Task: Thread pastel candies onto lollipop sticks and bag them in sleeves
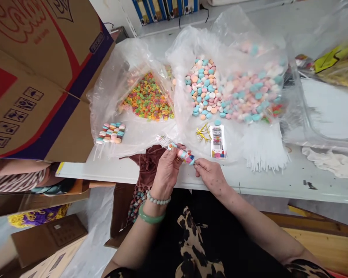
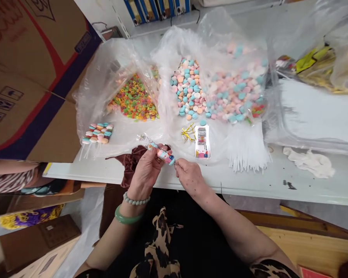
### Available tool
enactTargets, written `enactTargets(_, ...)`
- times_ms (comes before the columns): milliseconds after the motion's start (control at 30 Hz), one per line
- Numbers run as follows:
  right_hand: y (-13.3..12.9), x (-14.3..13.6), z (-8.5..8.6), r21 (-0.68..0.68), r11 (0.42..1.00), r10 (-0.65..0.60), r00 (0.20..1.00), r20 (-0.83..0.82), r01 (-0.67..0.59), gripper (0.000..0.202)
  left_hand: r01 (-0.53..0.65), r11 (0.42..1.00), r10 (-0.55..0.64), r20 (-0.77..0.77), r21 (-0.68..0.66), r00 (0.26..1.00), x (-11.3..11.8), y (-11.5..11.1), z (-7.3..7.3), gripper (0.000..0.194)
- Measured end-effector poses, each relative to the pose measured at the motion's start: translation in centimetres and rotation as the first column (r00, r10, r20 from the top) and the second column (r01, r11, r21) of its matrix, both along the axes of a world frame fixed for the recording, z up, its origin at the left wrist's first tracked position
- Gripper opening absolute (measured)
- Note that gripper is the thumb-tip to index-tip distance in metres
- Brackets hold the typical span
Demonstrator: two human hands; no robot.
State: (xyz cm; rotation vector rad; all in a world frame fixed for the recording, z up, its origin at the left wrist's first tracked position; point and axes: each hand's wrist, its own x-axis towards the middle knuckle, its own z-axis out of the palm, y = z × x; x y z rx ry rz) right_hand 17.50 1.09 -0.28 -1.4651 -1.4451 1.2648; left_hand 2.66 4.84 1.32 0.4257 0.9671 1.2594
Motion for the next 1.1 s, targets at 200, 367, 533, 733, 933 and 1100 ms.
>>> enactTargets(200,-0.3,1.3,-0.1,-0.304,0.949,-0.079,0.874,-0.480,-0.081,0.018,-0.001,1.000,0.001,-0.027,0.024,1.000,2.7,-1.8,0.0,0.025)
enactTargets(367,-0.6,2.2,-0.5,-0.443,0.831,-0.088,0.707,-0.702,-0.336,0.020,0.018,0.998,-0.023,-0.077,-0.062,0.997,1.2,-1.7,0.2,0.027)
enactTargets(533,-0.7,2.1,-0.1,-0.452,0.838,-0.085,0.745,-0.661,-0.305,0.020,-0.054,0.997,0.047,-0.130,-0.052,0.990,-0.4,-1.6,0.2,0.031)
enactTargets(733,-0.1,1.2,0.2,-0.445,0.862,-0.045,0.839,-0.542,-0.241,0.020,-0.112,0.992,0.094,-0.279,-0.050,0.956,-1.6,-1.9,0.3,0.039)
enactTargets(933,0.8,-0.2,-0.8,-0.400,0.901,0.028,0.940,-0.339,-0.171,0.013,-0.100,0.991,0.063,-0.348,-0.089,0.935,-3.8,-1.5,-0.9,0.040)
enactTargets(1100,1.3,-1.3,-0.8,-0.201,0.967,0.141,0.987,-0.079,-0.155,0.015,-0.044,0.996,0.018,-0.296,-0.081,0.955,-4.1,-1.1,-1.7,0.037)
